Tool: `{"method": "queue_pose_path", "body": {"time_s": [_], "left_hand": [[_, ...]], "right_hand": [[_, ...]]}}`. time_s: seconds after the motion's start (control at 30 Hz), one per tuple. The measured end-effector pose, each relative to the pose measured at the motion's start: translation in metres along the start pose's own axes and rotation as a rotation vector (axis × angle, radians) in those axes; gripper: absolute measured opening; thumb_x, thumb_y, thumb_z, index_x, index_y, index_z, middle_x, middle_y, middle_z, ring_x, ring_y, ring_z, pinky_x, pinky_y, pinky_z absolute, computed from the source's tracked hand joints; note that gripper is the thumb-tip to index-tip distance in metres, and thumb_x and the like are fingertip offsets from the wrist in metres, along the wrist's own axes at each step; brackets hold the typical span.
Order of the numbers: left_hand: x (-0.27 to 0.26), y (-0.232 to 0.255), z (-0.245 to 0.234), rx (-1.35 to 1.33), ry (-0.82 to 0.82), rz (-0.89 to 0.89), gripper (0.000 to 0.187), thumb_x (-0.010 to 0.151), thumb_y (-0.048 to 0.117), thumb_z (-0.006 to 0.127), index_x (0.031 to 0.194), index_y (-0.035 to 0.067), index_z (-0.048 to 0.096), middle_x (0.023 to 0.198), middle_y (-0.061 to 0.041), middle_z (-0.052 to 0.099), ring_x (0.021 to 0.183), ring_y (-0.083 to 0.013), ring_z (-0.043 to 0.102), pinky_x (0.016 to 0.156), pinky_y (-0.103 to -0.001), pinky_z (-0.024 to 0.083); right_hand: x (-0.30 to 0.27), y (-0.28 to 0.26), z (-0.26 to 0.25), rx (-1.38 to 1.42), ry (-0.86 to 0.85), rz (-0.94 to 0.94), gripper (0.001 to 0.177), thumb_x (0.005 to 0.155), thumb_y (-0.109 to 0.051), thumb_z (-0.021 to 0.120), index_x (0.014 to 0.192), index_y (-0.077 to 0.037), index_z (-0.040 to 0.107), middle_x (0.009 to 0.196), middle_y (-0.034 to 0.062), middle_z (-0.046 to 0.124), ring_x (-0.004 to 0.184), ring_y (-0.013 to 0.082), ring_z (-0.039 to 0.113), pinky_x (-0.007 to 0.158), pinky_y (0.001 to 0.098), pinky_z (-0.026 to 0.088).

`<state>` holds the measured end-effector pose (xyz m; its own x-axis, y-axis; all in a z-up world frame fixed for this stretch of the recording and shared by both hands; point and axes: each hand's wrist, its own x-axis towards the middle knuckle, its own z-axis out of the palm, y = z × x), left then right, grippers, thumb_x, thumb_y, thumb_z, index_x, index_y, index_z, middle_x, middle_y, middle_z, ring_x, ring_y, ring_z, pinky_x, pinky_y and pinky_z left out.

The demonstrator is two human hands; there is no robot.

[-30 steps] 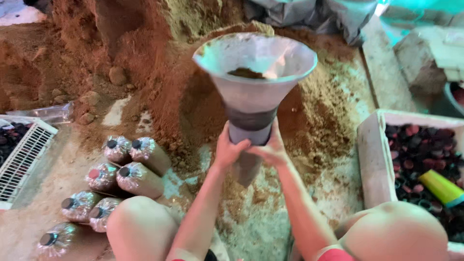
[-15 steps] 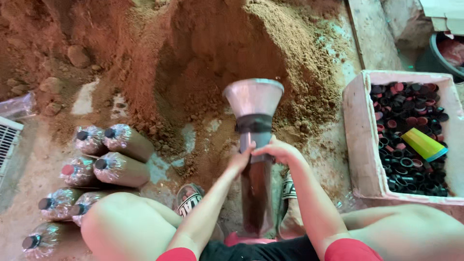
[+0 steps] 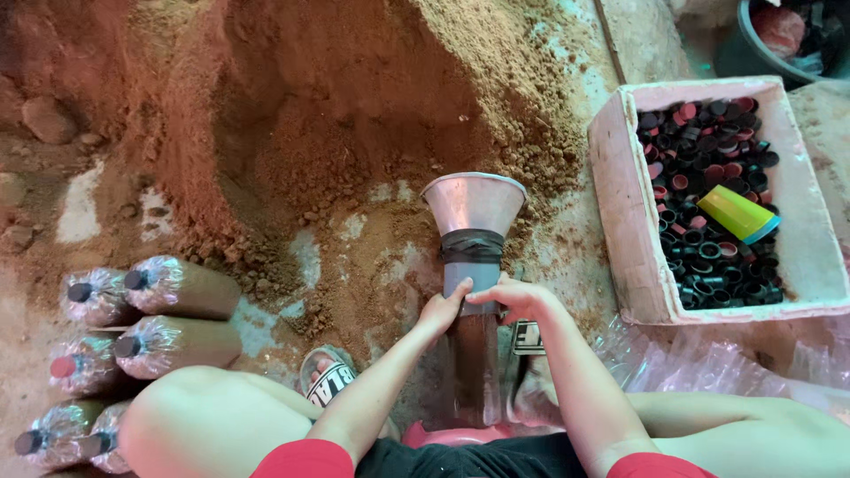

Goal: The person sits on the floor and fills a plastic bottle with sawdust using a funnel. They then secure the bottle with a cap and place it with other filled bottles.

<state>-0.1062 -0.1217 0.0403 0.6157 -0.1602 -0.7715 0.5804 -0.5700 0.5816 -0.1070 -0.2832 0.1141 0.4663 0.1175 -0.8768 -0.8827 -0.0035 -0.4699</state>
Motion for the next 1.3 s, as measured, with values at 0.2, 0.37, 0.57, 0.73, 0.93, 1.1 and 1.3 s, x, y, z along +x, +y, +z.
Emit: {"method": "queue_pose_path", "body": {"time_s": [0.2, 0.37, 0.57, 0.73, 0.93, 1.1, 1.3], "left_hand": [[0.062, -0.032, 0.014, -0.049, -0.055, -0.03, 0.125, 0.087, 0.095, 0.054, 0.167, 0.001, 0.036, 0.165, -0.026, 0.047, 0.156, -0.0344, 0.042, 0.129, -0.048, 0.035], [0.107, -0.044, 0.021, -0.094, -0.029, -0.02, 0.123, 0.093, 0.084, 0.053, 0.17, -0.005, 0.016, 0.17, -0.035, 0.033, 0.162, -0.0418, 0.031, 0.135, -0.05, 0.025], [0.086, -0.005, -0.01, 0.062, 0.031, 0.021, 0.13, 0.082, 0.08, 0.07, 0.176, 0.01, 0.012, 0.171, -0.028, 0.039, 0.161, -0.0376, 0.036, 0.133, -0.054, 0.025], [0.083, 0.019, -0.015, 0.003, 0.08, 0.006, 0.126, 0.081, 0.076, 0.073, 0.176, 0.014, 0.018, 0.168, -0.027, 0.043, 0.158, -0.0374, 0.04, 0.131, -0.052, 0.031], [0.115, 0.045, -0.022, -0.011, 0.115, -0.015, 0.126, 0.079, 0.075, 0.076, 0.176, 0.017, 0.021, 0.167, -0.026, 0.046, 0.157, -0.0367, 0.043, 0.13, -0.051, 0.032], [0.146, 0.071, -0.037, 0.045, 0.127, -0.013, 0.124, 0.08, 0.077, 0.073, 0.176, 0.017, 0.022, 0.163, -0.027, 0.05, 0.156, -0.0403, 0.045, 0.128, -0.053, 0.033], [0.154, 0.119, -0.076, 0.022, 0.132, -0.086, 0.12, 0.082, 0.08, 0.068, 0.176, 0.022, 0.021, 0.163, -0.026, 0.05, 0.155, -0.0411, 0.045, 0.128, -0.056, 0.032]], "right_hand": [[0.08, 0.046, -0.002, 0.058, 0.123, -0.123, 0.13, 0.069, -0.019, 0.104, 0.165, -0.003, 0.019, 0.154, 0.0345, 0.045, 0.148, 0.0547, 0.043, 0.113, 0.0664, 0.04], [0.146, 0.075, -0.008, -0.417, 0.356, -0.24, 0.14, 0.072, -0.054, 0.093, 0.168, -0.016, -0.002, 0.137, 0.037, 0.064, 0.135, 0.0506, 0.062, 0.113, 0.0585, 0.053], [0.155, 0.06, 0.005, -0.357, 0.473, -0.301, 0.11, 0.085, -0.033, 0.068, 0.171, -0.008, 0.004, 0.149, 0.0367, 0.056, 0.143, 0.0497, 0.055, 0.121, 0.0586, 0.047], [0.166, 0.043, 0.001, -0.302, 0.492, -0.329, 0.111, 0.085, -0.036, 0.073, 0.171, -0.008, 0.007, 0.154, 0.037, 0.05, 0.147, 0.0507, 0.05, 0.125, 0.0588, 0.043], [0.158, -0.004, -0.007, -0.21, 0.478, -0.39, 0.116, 0.079, -0.039, 0.08, 0.17, -0.011, 0.014, 0.154, 0.0375, 0.05, 0.147, 0.0521, 0.05, 0.124, 0.0603, 0.043], [0.179, -0.041, -0.021, -0.226, 0.481, -0.392, 0.113, 0.079, -0.036, 0.08, 0.171, -0.013, 0.019, 0.15, 0.0368, 0.054, 0.144, 0.0521, 0.053, 0.12, 0.0606, 0.046], [0.212, -0.091, -0.02, -0.315, 0.443, -0.349, 0.114, 0.079, -0.037, 0.079, 0.171, -0.016, 0.015, 0.152, 0.035, 0.051, 0.143, 0.0531, 0.053, 0.12, 0.0624, 0.046]]}}
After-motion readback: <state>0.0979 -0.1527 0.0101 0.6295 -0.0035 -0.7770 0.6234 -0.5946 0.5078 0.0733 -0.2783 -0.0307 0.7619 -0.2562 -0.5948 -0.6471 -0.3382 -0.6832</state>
